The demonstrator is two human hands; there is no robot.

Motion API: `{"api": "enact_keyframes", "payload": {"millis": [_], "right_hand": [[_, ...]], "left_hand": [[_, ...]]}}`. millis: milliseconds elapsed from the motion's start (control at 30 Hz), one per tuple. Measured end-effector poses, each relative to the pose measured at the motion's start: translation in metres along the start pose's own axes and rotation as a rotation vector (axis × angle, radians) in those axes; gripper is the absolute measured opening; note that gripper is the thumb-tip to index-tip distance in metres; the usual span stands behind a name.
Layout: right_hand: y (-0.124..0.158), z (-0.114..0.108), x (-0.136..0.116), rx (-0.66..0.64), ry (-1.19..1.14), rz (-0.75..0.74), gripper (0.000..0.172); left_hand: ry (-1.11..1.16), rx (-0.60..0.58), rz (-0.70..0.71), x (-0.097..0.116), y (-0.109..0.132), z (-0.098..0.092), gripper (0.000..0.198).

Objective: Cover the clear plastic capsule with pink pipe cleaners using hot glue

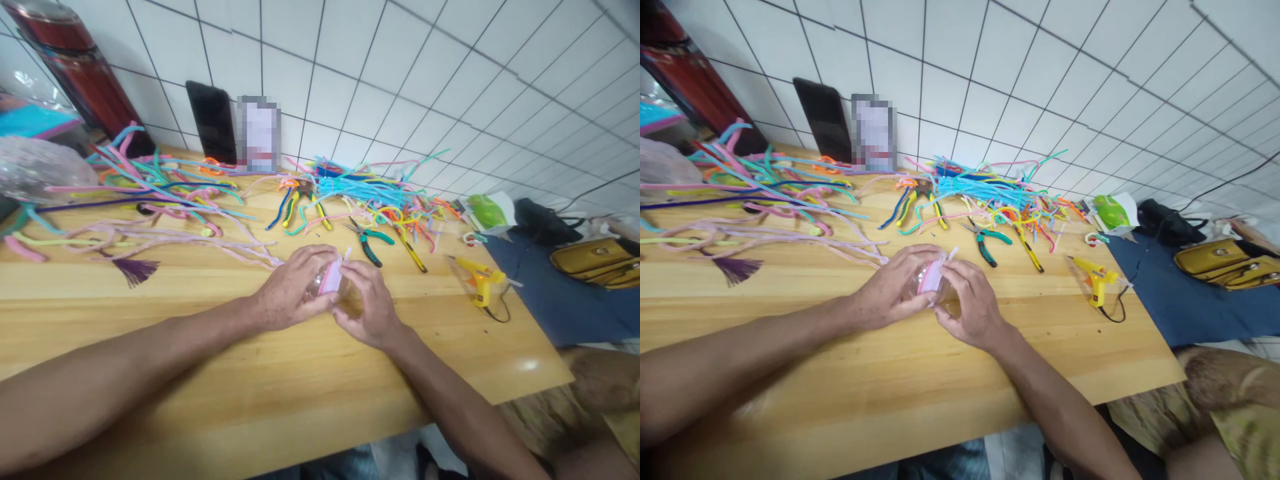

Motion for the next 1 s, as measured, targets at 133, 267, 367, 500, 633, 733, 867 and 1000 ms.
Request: {"api": "enact_keyframes", "payload": {"millis": [133,267,367,500,633,733,867,1000], "right_hand": [[-0.0023,-0.0009,0.0012,-0.009,-0.011,-0.022,0.078],[-0.0045,-0.0015,0.0014,-0.022,-0.018,-0.03,0.077],[-0.0048,-0.0013,0.001,-0.032,-0.026,-0.025,0.077],[-0.0032,-0.0003,0.0023,-0.04,-0.038,0.02,0.08],[-0.0018,-0.0007,0.0058,-0.058,-0.057,0.042,0.083],[-0.0027,-0.002,0.0075,-0.071,-0.065,0.023,0.081],[-0.0052,-0.0033,0.0079,-0.088,-0.061,0.01,0.08],[-0.007,-0.0033,0.0078,-0.104,-0.064,0.024,0.08]], "left_hand": [[-0.006,0.001,0.011,0.0,0.0004,0.0003,0.055],[-0.008,0.0,0.012,-0.0007,0.0004,0.0003,0.055],[-0.012,-0.01,0.007,-0.0007,-0.0002,0.0,0.053],[-0.014,-0.014,0.001,-0.0006,-0.0007,-0.0007,0.053],[-0.019,-0.015,0.014,0.0003,-0.0009,-0.0008,0.054],[-0.024,-0.013,0.027,0.001,-0.0012,-0.0008,0.054],[-0.03,-0.024,0.025,0.0012,-0.0016,-0.0008,0.053],[-0.023,-0.035,0.021,0.0002,-0.0012,-0.0005,0.053]]}}
Point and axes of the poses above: each hand's wrist, its own y-axis away from the middle knuckle, its own z-axis out of the palm, x = y × z, the point moved 3 cm from there along -y, towards the middle knuckle, and after that the axes turned 5 degrees about z, right-handed, at the moved point
